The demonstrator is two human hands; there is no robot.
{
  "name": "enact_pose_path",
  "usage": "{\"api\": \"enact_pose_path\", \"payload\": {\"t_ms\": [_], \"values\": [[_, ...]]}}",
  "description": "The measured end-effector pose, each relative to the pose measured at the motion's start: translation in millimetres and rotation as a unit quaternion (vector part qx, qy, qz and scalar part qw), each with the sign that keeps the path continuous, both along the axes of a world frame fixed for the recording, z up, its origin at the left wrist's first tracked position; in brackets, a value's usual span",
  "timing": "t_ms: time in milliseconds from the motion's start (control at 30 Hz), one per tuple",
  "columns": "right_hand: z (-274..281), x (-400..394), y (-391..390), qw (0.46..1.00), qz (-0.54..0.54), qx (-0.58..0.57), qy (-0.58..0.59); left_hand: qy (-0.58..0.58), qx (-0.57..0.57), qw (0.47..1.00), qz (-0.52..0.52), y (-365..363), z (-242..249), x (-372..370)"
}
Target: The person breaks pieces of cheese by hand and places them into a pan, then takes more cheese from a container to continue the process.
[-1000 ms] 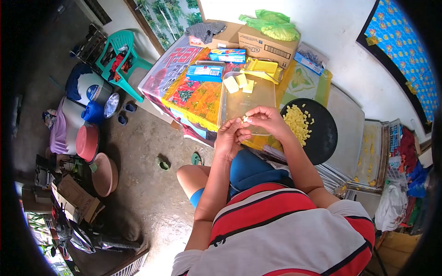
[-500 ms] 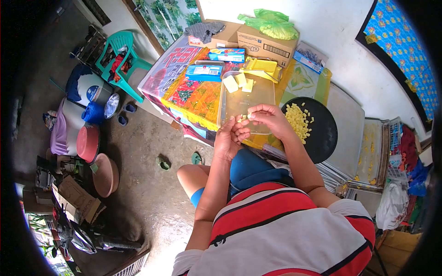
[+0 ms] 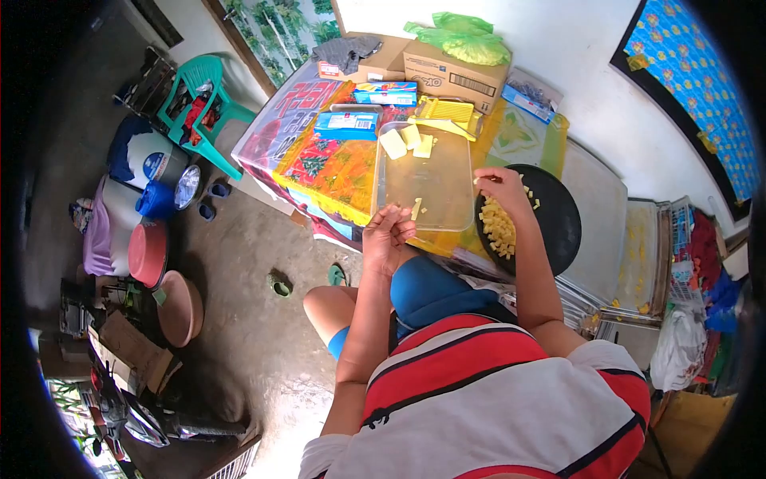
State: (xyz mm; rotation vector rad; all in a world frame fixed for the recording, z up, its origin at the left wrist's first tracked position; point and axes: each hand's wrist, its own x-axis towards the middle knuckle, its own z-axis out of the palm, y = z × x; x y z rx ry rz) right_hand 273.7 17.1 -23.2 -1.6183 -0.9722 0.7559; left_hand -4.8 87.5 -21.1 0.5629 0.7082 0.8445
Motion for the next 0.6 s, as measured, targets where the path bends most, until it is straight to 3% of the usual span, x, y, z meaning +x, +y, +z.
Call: {"api": "enact_pose_path", "payload": {"t_ms": [133, 367, 600], "values": [[-13.5, 41.3, -26.4, 0.967, -0.144, -0.065, -0.199, 0.013, -0.02, 1.0, -0.01, -1.3, -9.6, 2.3], [-29.0, 87.0, -58.1, 0.947, -0.229, -0.174, -0.142, 0.009, -0.02, 0.999, -0.046, -1.5, -19.4, 8.5], [-32.1, 69.1, -35.2, 0.964, -0.194, 0.002, -0.18, 0.001, -0.022, 0.999, -0.048, -4.0, -13.0, 12.1]]}}
